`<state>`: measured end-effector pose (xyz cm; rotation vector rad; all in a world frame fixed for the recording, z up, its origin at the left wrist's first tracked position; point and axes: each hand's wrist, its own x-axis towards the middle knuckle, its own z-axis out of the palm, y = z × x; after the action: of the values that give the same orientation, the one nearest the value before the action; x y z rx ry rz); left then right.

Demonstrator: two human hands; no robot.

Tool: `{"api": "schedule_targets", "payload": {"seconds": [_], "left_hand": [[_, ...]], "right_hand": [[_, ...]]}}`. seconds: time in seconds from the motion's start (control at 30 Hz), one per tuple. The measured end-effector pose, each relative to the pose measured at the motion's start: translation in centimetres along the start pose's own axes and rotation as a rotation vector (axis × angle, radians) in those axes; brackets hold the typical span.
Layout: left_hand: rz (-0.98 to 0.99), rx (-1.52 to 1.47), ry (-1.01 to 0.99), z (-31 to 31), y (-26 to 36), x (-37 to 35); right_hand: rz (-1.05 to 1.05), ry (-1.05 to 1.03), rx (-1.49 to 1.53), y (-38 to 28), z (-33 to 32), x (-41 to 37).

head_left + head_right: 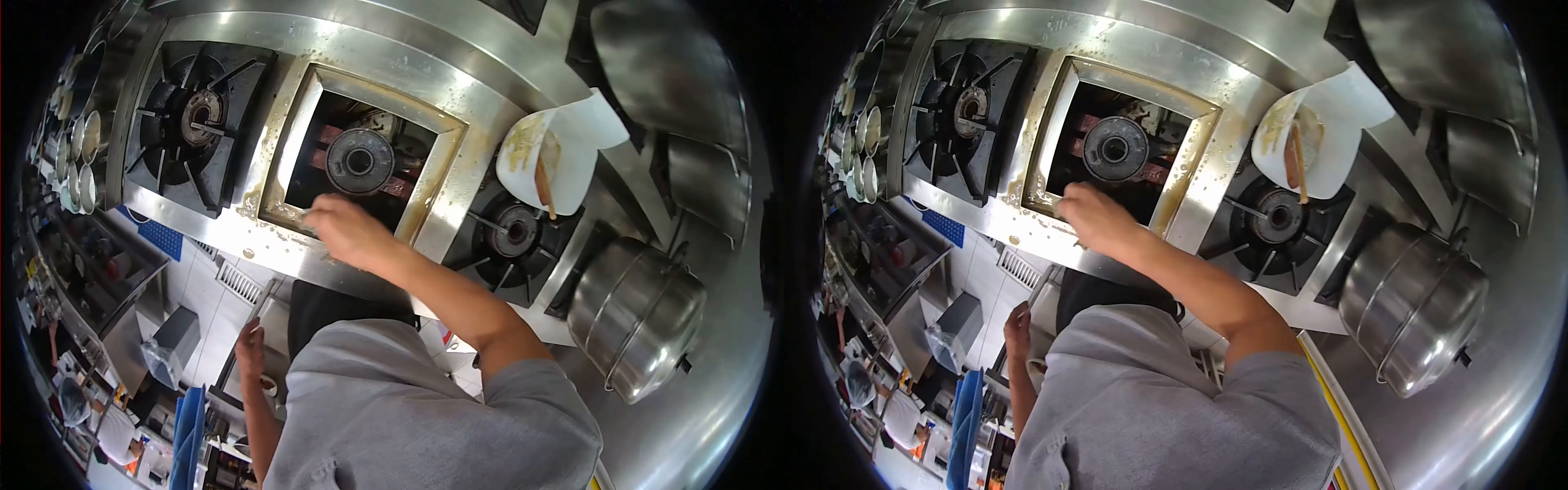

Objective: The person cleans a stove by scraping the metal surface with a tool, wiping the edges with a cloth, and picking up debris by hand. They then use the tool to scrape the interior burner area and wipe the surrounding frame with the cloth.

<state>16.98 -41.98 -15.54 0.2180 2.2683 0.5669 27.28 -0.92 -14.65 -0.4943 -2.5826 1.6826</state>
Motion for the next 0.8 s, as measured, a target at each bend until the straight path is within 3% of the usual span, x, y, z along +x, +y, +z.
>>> {"api": "schedule_targets", "payload": {"seconds": [0.13, 0.17, 0.27, 0.37, 0.4, 0.47, 0.5, 0.6, 0.7, 0.73, 0.8], "left_hand": [[-0.021, 0.07, -0.043, -0.3, -4.1, 0.2], [-0.043, 0.054, -0.046, 0.2, -5.9, 0.1], [-0.144, 0.122, -0.083, 0.6, -8.9, -0.6], [-0.176, 0.103, -0.139, 2.5, -17.6, -0.1], [-0.163, 0.08, -0.13, 2.3, -17.9, -0.6], [-0.141, 0.032, -0.092, 2.8, -16.5, -1.2], [-0.126, 0.022, -0.039, 2.6, -13.5, -2.2], [-0.173, -0.057, -0.019, 4.1, -12.9, -2.0], [-0.08, -0.005, -0.03, 5.6, -10.6, -0.8], [0.093, -0.019, 0.002, 5.7, -8.4, -0.6], [0.215, -0.125, 0.05, 6.1, -3.2, 0.2]], "right_hand": [[0.117, 0.261, -0.09, -4.8, -12.4, -7.7], [0.07, 0.436, -0.36, -4.8, -15.2, -9.4], [0.299, 0.688, -0.628, -5.2, -22.8, -13.2], [0.388, 0.641, -0.858, 0.8, -26.8, -15.0], [0.411, 0.616, -0.921, 0.9, -26.5, -15.2], [0.437, 0.567, -1.039, 1.2, -25.4, -14.2], [0.48, 0.466, -0.978, 1.6, -24.8, -13.6], [0.625, 0.174, -0.81, 2.5, -23.8, -12.8], [0.835, 0.151, -0.558, -1.2, -23.6, -11.2], [0.931, 0.133, -0.445, -2.2, -23.7, -10.9], [0.918, 0.029, -0.527, -1.6, -24.4, -11.4]]}}
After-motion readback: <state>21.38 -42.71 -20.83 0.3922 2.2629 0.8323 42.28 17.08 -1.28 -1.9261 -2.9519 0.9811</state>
